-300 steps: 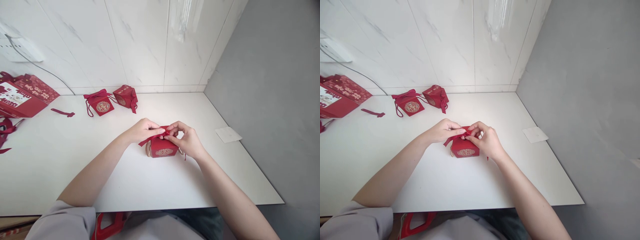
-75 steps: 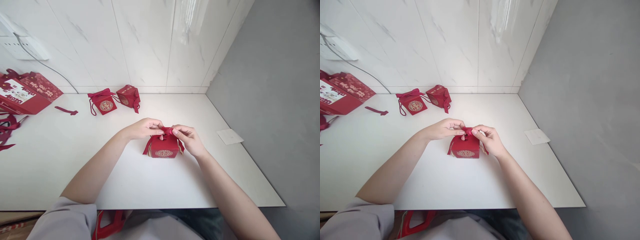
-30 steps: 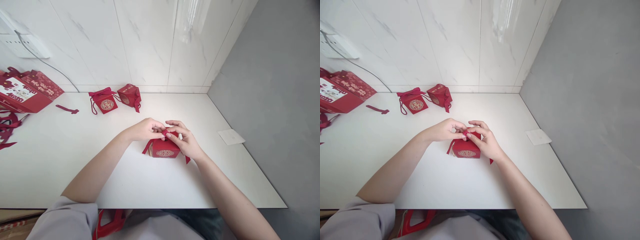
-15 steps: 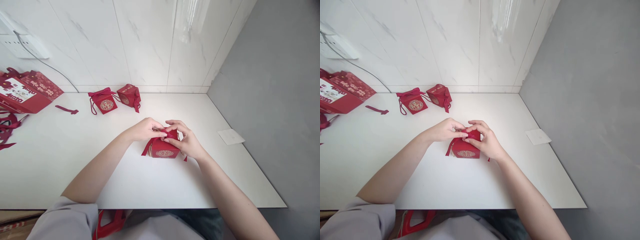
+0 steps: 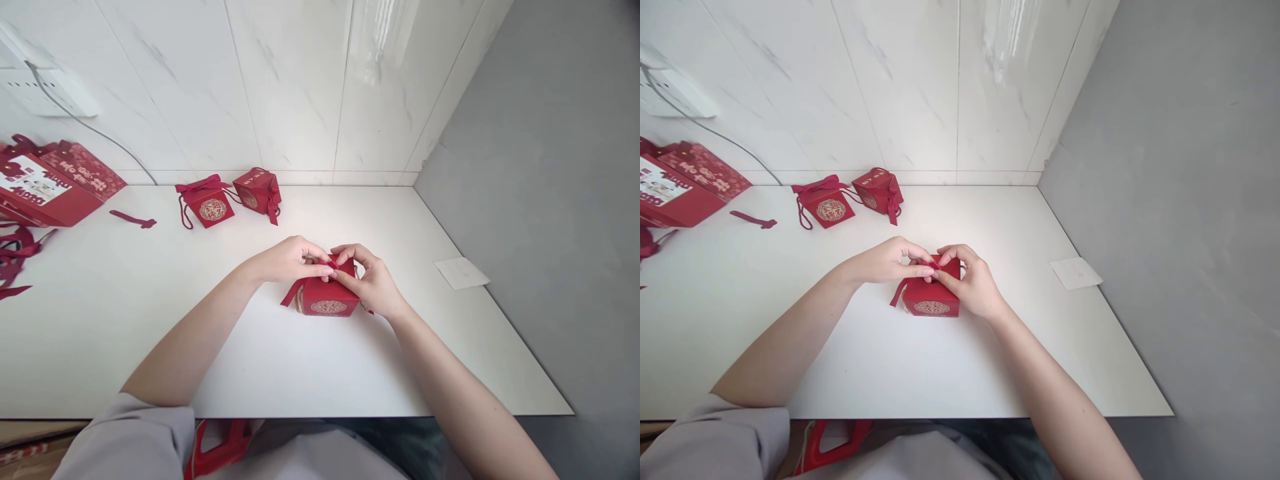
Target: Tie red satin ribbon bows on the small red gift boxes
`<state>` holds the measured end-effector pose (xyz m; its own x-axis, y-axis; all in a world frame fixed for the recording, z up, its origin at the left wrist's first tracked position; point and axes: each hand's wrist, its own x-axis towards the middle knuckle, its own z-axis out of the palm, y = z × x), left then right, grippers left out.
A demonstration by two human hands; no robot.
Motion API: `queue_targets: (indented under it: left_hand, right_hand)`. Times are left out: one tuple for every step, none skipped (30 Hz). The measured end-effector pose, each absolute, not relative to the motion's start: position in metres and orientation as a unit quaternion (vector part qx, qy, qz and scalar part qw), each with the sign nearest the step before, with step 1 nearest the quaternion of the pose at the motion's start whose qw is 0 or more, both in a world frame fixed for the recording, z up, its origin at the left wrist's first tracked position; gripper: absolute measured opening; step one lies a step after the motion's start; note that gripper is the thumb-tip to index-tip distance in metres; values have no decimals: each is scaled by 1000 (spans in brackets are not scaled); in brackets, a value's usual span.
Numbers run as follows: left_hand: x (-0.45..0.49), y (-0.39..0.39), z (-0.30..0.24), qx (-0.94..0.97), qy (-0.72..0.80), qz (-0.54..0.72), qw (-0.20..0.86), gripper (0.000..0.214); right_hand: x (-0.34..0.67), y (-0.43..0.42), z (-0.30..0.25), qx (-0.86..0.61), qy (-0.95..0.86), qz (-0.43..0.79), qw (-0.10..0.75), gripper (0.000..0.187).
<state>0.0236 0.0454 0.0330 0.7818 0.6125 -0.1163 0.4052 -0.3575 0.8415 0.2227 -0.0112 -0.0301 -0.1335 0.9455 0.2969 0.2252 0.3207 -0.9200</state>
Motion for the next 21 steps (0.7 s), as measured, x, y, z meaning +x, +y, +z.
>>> queue_targets:
  left_hand:
    - [23,46,33,813,309,112,480,21]
    - [23,46,32,811,305,112,486,21]
    - [23,47,31,810,301,112,491,21]
    - [23,48,31,810,298,113,492,21]
    - [23,48,30,811,296,113,492,21]
    - [23,49,30,811,296,112,492,21]
    - [23,49,30,811,296,111,492,21]
    - [23,49,30,810,298,111,493,22]
    - [23,49,31,808,300,111,495,22]
    - [22,49,31,805,301,110,499,22]
    - [22,49,32,803,301,107,504,22]
    - [21,48,33,800,299,104,510,22]
    - [21,48,33,797,298,100,515,22]
    - [20,49,34,794,297,95,522,23]
    - [20,49,34,791,297,90,527,24]
    - [19,49,34,789,298,88,530,26]
    - [19,50,34,788,300,87,531,27]
    - [19,50,34,787,302,87,530,27]
    - [19,50,33,788,304,89,528,27]
    - [19,51,33,789,305,90,526,27]
    - [19,51,33,789,306,92,524,28]
  right_hand:
    - [222,-11,-30,-445,-653,371,488,14]
    - [222,-11,-30,-443,-653,369,491,14]
    - [222,-11,-30,-440,-655,367,492,13]
    - [222,-12,-30,-438,-658,365,492,12]
    - [222,-12,-30,-436,-661,364,491,11]
    - [222,-12,-30,-433,-664,362,490,9]
    - [222,-12,-29,-430,-667,360,490,8]
    - [223,-13,-29,-427,-670,356,491,6]
    - [223,-13,-29,-423,-674,351,494,5]
    - [224,-13,-29,-418,-679,343,497,4]
    - [225,-13,-30,-412,-685,334,499,3]
    - [225,-13,-30,-405,-693,324,501,3]
    - [226,-13,-31,-397,-701,314,502,3]
    - [227,-12,-32,-387,-711,303,504,4]
    - [228,-12,-33,-377,-720,291,504,5]
    - [229,-12,-34,-369,-730,280,503,6]
    - [230,-12,-35,-362,-739,271,499,7]
    - [231,-11,-35,-356,-749,264,493,9]
    - [232,-11,-34,-352,-758,259,485,10]
    - [233,-11,-34,-349,-767,254,475,11]
    - [233,-11,-32,-347,-776,248,464,12]
